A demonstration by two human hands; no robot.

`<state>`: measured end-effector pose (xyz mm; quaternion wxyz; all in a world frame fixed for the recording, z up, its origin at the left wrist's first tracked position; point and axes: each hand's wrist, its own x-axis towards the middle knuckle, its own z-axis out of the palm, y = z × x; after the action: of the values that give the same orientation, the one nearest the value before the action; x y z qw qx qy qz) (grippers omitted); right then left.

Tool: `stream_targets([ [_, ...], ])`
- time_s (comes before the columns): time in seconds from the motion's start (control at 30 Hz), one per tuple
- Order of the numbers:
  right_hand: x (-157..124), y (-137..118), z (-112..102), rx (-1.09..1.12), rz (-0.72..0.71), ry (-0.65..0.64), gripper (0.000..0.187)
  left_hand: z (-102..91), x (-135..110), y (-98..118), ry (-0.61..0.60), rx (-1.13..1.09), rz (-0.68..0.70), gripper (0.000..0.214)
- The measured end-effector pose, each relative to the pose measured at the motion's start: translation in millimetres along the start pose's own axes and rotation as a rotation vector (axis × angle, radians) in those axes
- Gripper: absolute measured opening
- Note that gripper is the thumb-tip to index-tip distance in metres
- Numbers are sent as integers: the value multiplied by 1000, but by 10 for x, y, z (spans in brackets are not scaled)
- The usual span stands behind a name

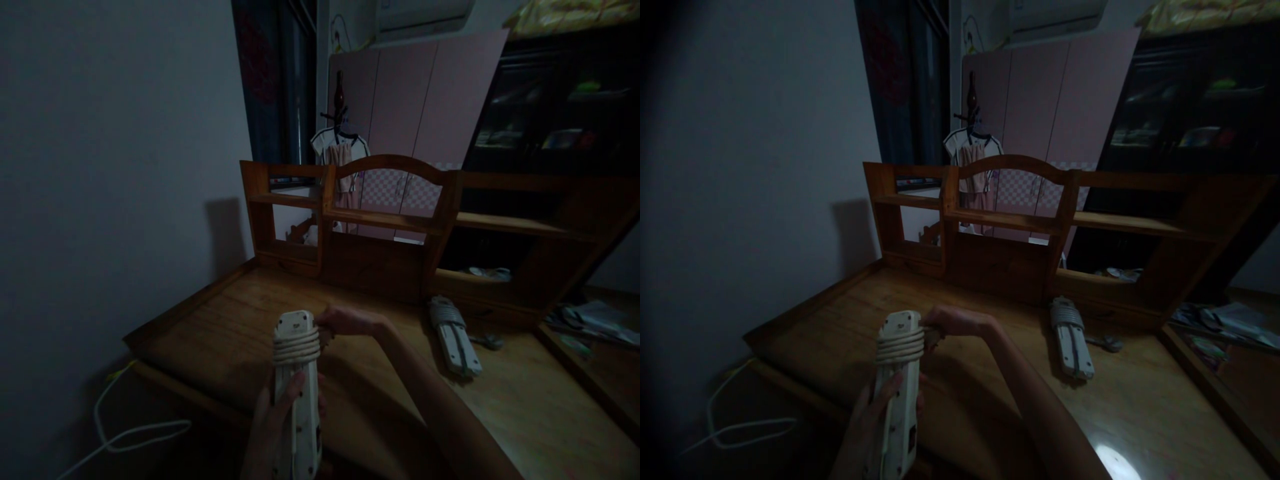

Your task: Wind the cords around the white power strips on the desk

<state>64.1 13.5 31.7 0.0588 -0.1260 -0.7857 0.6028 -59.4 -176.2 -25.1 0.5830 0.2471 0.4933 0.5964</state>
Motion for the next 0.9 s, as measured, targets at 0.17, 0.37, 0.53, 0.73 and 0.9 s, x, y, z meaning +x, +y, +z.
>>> stream_targets([
  [0.17,-186,-359,68,-110,9,-104,46,97,-56,34,22,1,94,48],
  [0.37,-266,-612,204,-279,21,-103,69,194,-88,21,82,55,113,54],
  [0.53,-286,-641,230,-307,-27,-101,73,152,-67,12,65,88,121,53],
  [0.73,-265,-618,239,-297,-117,-136,72,72,-80,105,15,93,103,63],
  [0.9,-235,-630,311,-254,-69,-112,66,47,-61,131,-20,60,60,54],
])
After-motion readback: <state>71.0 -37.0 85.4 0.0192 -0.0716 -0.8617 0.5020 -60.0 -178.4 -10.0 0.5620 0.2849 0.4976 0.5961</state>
